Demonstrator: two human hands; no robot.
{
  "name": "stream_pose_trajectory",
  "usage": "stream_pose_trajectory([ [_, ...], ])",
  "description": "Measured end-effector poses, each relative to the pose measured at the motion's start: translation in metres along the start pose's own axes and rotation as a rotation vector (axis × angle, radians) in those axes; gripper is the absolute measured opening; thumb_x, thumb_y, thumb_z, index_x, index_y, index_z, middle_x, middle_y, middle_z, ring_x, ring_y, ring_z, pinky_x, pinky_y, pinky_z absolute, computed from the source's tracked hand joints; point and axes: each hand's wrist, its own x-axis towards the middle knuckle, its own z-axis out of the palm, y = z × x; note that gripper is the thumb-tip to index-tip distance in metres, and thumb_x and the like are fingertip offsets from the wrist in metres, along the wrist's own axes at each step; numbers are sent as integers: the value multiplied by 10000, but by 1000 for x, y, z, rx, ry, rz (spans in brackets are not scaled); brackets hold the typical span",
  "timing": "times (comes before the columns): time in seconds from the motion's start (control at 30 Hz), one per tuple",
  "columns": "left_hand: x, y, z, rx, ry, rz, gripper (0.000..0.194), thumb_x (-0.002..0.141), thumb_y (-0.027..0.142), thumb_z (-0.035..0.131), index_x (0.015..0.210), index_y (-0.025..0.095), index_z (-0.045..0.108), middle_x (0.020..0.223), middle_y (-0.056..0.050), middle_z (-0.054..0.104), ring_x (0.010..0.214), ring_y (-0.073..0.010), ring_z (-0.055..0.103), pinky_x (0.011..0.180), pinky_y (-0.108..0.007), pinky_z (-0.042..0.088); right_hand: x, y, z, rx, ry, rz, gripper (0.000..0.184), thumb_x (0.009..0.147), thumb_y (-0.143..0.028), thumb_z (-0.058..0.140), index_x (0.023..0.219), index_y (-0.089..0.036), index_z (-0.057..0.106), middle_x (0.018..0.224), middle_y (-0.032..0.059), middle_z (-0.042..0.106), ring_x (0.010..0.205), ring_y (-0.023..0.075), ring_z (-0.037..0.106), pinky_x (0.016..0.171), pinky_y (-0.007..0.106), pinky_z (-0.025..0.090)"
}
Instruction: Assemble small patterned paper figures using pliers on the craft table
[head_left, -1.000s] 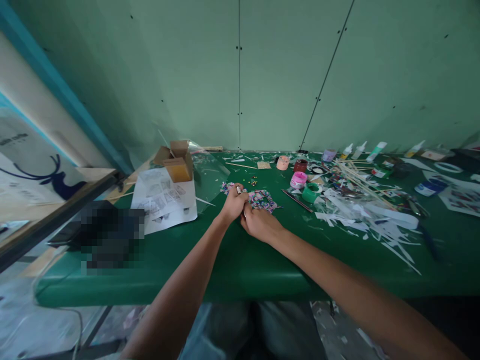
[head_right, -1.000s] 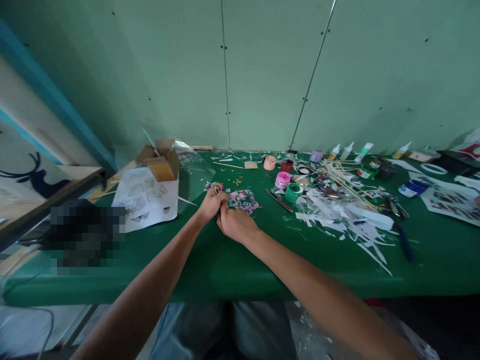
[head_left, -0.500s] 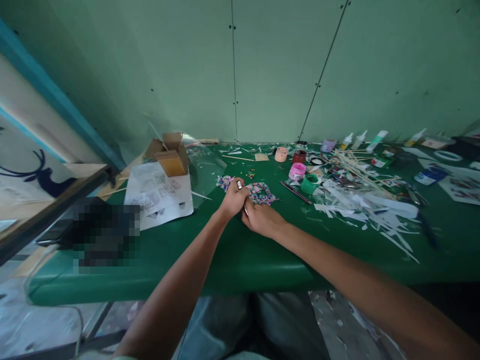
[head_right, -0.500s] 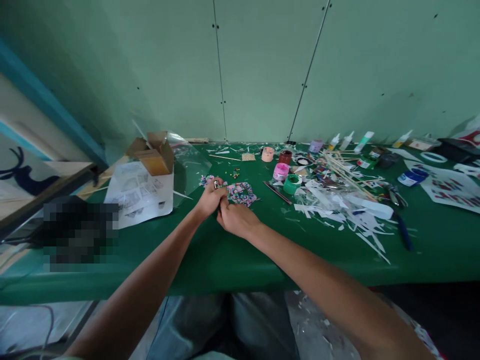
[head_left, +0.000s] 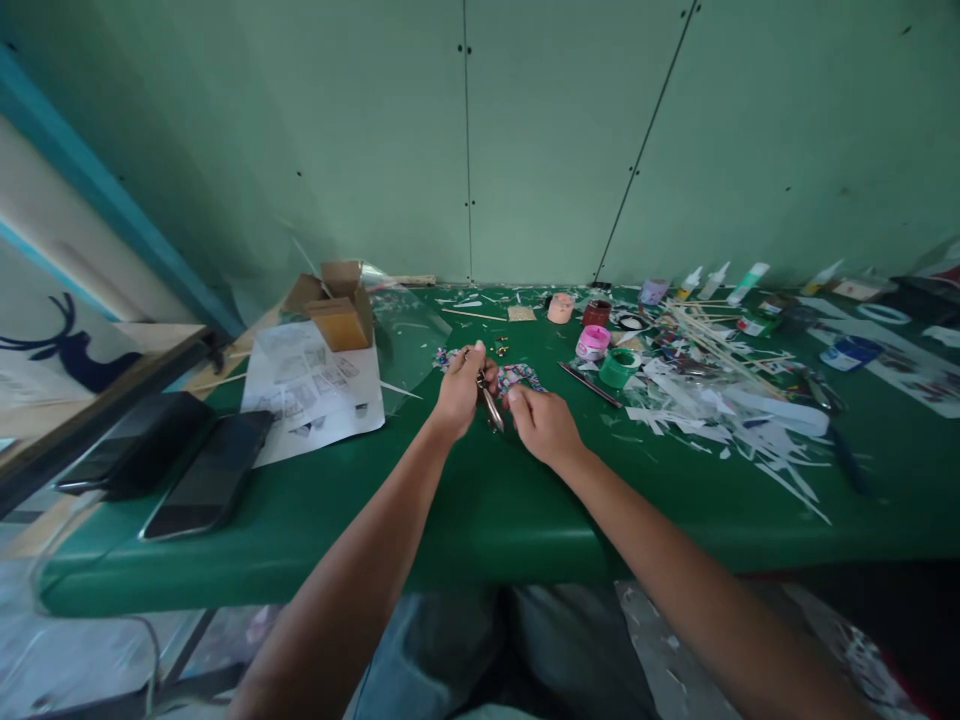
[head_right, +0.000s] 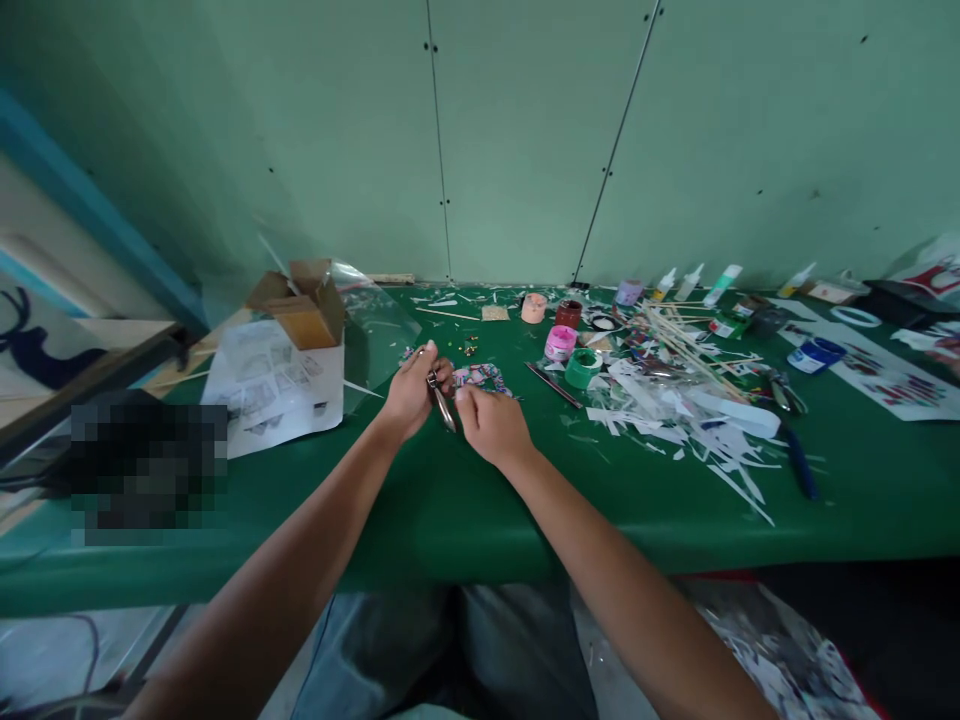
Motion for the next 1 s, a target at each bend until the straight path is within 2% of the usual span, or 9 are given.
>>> stream_pose_trajectory([
  [0.1, 0, 4, -2, -134, -66, 6, 367, 813, 523, 538, 714, 209, 376, 581, 49, 401, 496, -88, 431, 517, -242, 387, 4, 8, 1, 173, 44, 90, 471, 966, -362, 215, 801, -182, 618, 661, 39, 638, 667, 169, 601, 645, 249, 406],
  [0.17, 1, 5, -4, -169, -52, 18, 355, 815, 506, 545, 714, 207, 381, 587, 48, 407, 504, -87, 433, 524, -241, 386, 7, 10, 4, 285, 38, 104, 464, 960, -400, 245, 753, -187, 601, 625, 23, 616, 641, 162, 591, 635, 247, 409],
  [0.33, 1, 6, -4, -179, -35, 41, 359, 808, 491, 565, 698, 202, 384, 615, 40, 441, 544, -89, 474, 548, -237, 398, 7, 9, 12, 514, -103, 57, 463, 938, -492, 297, 692, -193, 551, 517, -15, 536, 499, 138, 536, 541, 242, 396],
  [0.43, -1, 8, -2, -190, -61, 55, 385, 805, 522, 558, 696, 201, 376, 593, 45, 412, 541, -88, 471, 539, -232, 394, 9, 5, 18, 677, -164, 85, 464, 927, -514, 309, 685, -191, 538, 511, -16, 528, 472, 136, 533, 504, 242, 404],
  [0.57, -6, 10, 1, -207, -127, 64, 407, 820, 518, 540, 662, 206, 333, 503, 71, 312, 463, -79, 405, 516, -234, 386, 13, -8, 26, 1020, -214, 310, 410, 915, -500, 319, 763, -187, 535, 604, 0, 587, 487, 138, 560, 519, 269, 477],
  [0.67, -7, 10, 2, -124, -112, 144, 372, 841, 475, 528, 665, 208, 338, 458, 75, 332, 463, -84, 422, 536, -229, 389, 16, -25, 29, 1262, -271, 491, 352, 921, -424, 287, 802, -185, 515, 596, -7, 577, 450, 128, 547, 496, 277, 495],
  [0.77, -9, 10, 3, -17, -120, 222, 333, 817, 424, 584, 694, 212, 359, 440, 85, 379, 448, -77, 418, 536, -221, 381, 18, -37, 27, 1340, -352, 625, 352, 919, -374, 253, 743, -180, 488, 515, -19, 516, 383, 110, 486, 415, 241, 448],
  [0.83, -12, 12, 3, 15, -161, 224, 329, 786, 412, 626, 716, 216, 371, 436, 96, 400, 422, -71, 403, 537, -226, 392, 20, -39, 23, 1356, -446, 681, 367, 916, -376, 243, 696, -184, 464, 464, -29, 467, 350, 98, 436, 367, 214, 397],
  [1.0, -17, 16, 6, 25, -255, 210, 329, 776, 456, 622, 721, 217, 403, 398, 90, 428, 397, -90, 449, 513, -238, 400, 19, -34, 14, 1423, -692, 714, 403, 904, -398, 236, 607, -188, 409, 391, -58, 355, 290, 56, 272, 294, 156, 204],
])
